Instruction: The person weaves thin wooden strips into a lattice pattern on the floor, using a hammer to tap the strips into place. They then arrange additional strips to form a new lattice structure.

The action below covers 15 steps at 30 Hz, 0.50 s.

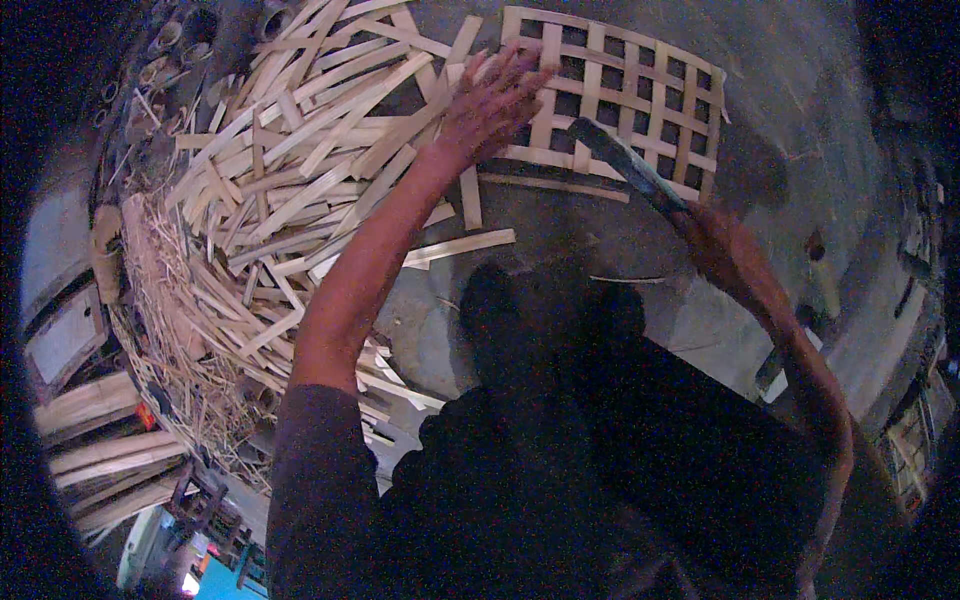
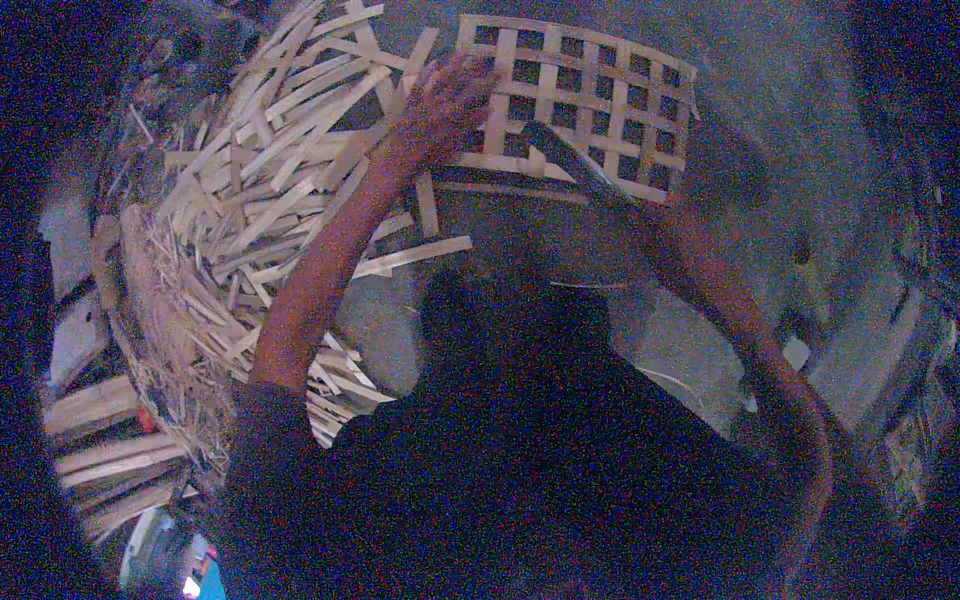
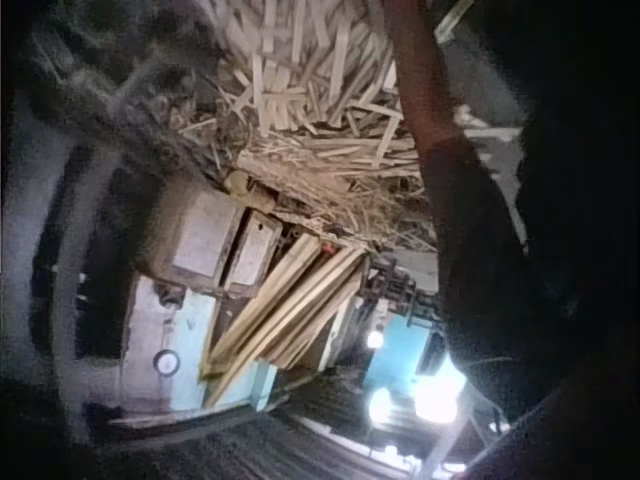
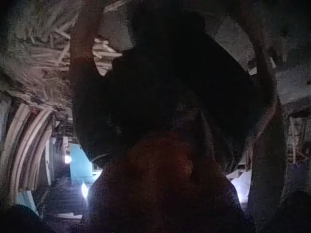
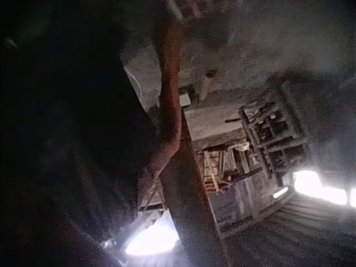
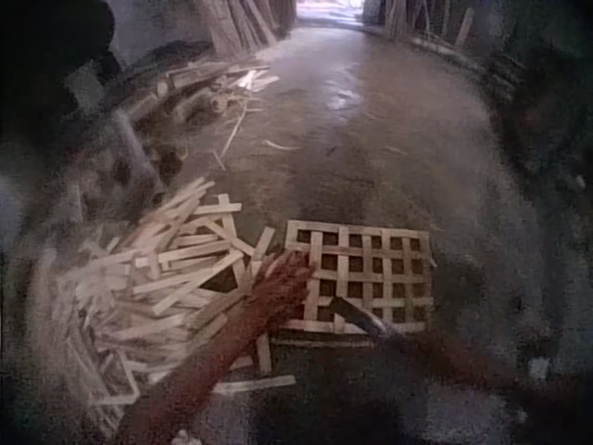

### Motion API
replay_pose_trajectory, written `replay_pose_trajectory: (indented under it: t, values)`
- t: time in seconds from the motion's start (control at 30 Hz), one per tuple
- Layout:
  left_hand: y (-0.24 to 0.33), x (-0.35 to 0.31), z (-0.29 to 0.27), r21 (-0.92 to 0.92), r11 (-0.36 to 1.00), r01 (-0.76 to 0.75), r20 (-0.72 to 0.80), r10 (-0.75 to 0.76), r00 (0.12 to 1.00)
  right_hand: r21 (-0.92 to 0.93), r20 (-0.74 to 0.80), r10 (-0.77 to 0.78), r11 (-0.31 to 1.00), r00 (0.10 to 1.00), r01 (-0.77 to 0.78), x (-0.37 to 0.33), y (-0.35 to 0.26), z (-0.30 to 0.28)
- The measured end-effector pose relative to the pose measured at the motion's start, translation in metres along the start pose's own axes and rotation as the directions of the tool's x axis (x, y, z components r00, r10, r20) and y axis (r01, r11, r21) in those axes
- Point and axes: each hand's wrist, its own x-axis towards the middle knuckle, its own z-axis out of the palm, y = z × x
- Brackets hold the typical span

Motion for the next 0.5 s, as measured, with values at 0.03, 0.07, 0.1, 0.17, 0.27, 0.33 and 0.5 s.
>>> replay_pose_trajectory:
  t: [0.03,0.07,0.1,0.17,0.27,0.33,0.5]
  values:
    - [-0.003,0.001,0.002,0.049,0.998,-0.027,0.057,0.025,0.998,-0.003,0.005,-0.002,1.0,1.0,0.002,0.0,-0.002,0.0]
    - [-0.003,0.0,0.004,0.093,0.994,-0.057,0.118,0.046,0.992,0.064,0.008,0.022,0.998,1.0,-0.022,0.003,0.005,0.005]
    - [-0.002,-0.001,0.005,0.134,0.987,-0.09,0.18,0.065,0.981,0.131,0.014,0.046,0.99,0.999,-0.048,0.006,0.008,0.008]
    - [-0.001,-0.001,0.001,0.221,0.972,-0.075,0.259,0.016,0.966,0.274,-0.059,0.141,0.954,0.988,-0.119,-0.002,-0.012,0.008]
    - [-0.002,-0.003,-0.001,0.247,0.967,-0.067,0.277,-0.004,0.961,0.086,-0.014,0.018,0.996,1.0,-0.016,0.009,0.016,0.027]
    - [-0.001,0.001,0.003,0.264,0.96,-0.088,0.279,0.011,0.96,0.02,-0.002,-0.058,0.998,0.998,0.058,0.011,0.03,0.034]
    - [0.0,0.001,0.004,0.299,0.949,-0.102,0.281,0.014,0.96,0.161,-0.054,0.123,0.98,0.991,-0.113,0.011,-0.003,0.011]
